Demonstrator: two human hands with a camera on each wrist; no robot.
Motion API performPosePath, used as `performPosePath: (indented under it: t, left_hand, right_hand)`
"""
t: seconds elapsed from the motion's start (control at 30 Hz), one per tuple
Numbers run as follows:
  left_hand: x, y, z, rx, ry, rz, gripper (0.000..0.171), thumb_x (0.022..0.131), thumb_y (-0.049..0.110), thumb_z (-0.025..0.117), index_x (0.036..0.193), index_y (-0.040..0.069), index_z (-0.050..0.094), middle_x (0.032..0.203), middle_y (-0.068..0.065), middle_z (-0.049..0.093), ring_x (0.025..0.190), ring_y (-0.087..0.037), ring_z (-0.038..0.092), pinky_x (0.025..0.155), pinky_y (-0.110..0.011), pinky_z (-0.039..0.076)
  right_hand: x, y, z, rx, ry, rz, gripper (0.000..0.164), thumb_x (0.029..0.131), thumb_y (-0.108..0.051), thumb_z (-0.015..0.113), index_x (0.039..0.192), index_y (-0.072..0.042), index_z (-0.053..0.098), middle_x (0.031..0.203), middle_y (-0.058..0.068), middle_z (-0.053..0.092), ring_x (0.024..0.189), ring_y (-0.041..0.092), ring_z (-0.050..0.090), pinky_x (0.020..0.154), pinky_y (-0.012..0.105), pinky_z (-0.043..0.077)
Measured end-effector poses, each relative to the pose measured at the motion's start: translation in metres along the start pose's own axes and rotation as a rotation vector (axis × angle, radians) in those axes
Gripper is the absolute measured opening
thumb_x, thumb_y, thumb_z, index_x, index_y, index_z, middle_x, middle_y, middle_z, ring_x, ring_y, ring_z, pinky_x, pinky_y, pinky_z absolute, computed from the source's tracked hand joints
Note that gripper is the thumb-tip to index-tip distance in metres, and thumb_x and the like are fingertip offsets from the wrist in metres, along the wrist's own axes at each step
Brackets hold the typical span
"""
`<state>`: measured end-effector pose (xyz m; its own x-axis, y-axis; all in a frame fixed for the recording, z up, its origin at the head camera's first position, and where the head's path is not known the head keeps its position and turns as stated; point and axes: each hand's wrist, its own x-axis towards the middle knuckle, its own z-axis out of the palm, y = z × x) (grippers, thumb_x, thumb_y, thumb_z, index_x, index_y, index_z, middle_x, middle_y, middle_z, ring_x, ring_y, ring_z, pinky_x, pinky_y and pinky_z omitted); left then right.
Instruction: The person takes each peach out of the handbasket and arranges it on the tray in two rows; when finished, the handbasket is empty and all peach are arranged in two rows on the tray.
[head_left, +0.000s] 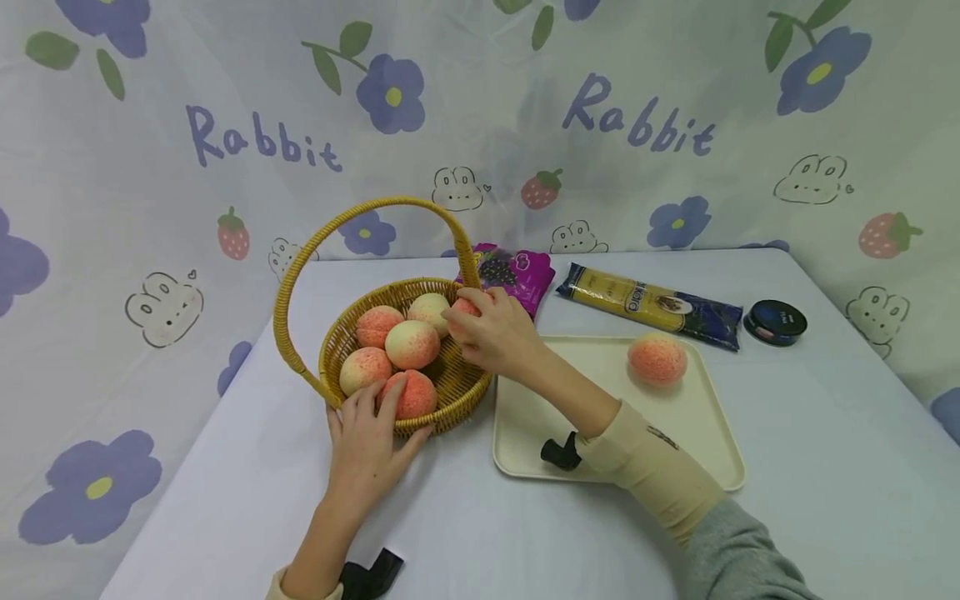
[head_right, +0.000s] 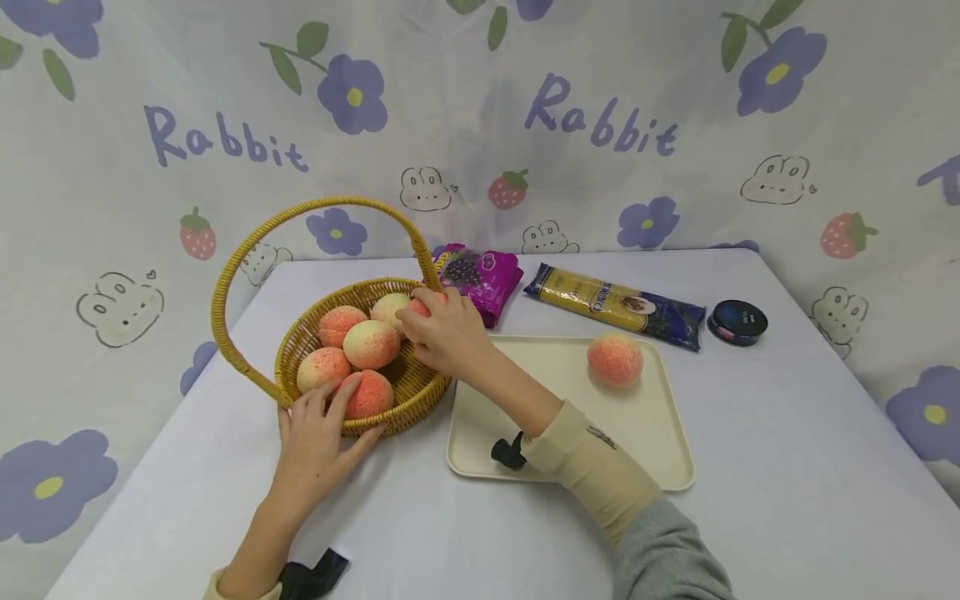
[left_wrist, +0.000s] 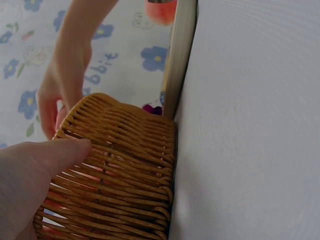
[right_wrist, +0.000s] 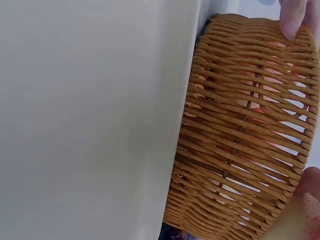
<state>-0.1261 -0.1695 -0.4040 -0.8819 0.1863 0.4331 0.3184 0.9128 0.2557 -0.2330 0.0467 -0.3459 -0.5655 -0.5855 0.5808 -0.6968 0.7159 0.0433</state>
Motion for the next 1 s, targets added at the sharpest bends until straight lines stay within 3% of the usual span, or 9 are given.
performPosePath:
  t: [0.3, 1.0]
  left_hand:
    - [0.000, 0.000, 0.000, -0.005, 0.006, 0.005, 0.072, 0.073, 0.046, 0.072, 0.132, 0.012, 0.047, 0.123, -0.020, 0.044, 0.114, -0.039, 0.035, 0.095, -0.069, 0.007]
    - [0.000, -0.002, 0.001, -0.014, 0.010, 0.013, 0.072, 0.073, 0.046, 0.071, 0.132, 0.013, 0.046, 0.123, -0.020, 0.044, 0.114, -0.039, 0.035, 0.096, -0.069, 0.006]
  right_hand:
    - [-0.010, 0.004, -0.012, 0.061, 0.004, 0.038, 0.041, 0.072, -0.021, 0.069, 0.112, -0.019, 0.062, 0.122, 0.011, 0.052, 0.097, 0.034, 0.051, 0.074, 0.043, 0.048]
    - [-0.049, 0.044, -0.027, 0.064, -0.128, 0.406, 0.046, 0.076, -0.026, 0.069, 0.120, -0.020, 0.058, 0.125, 0.010, 0.048, 0.102, 0.036, 0.050, 0.077, 0.048, 0.047]
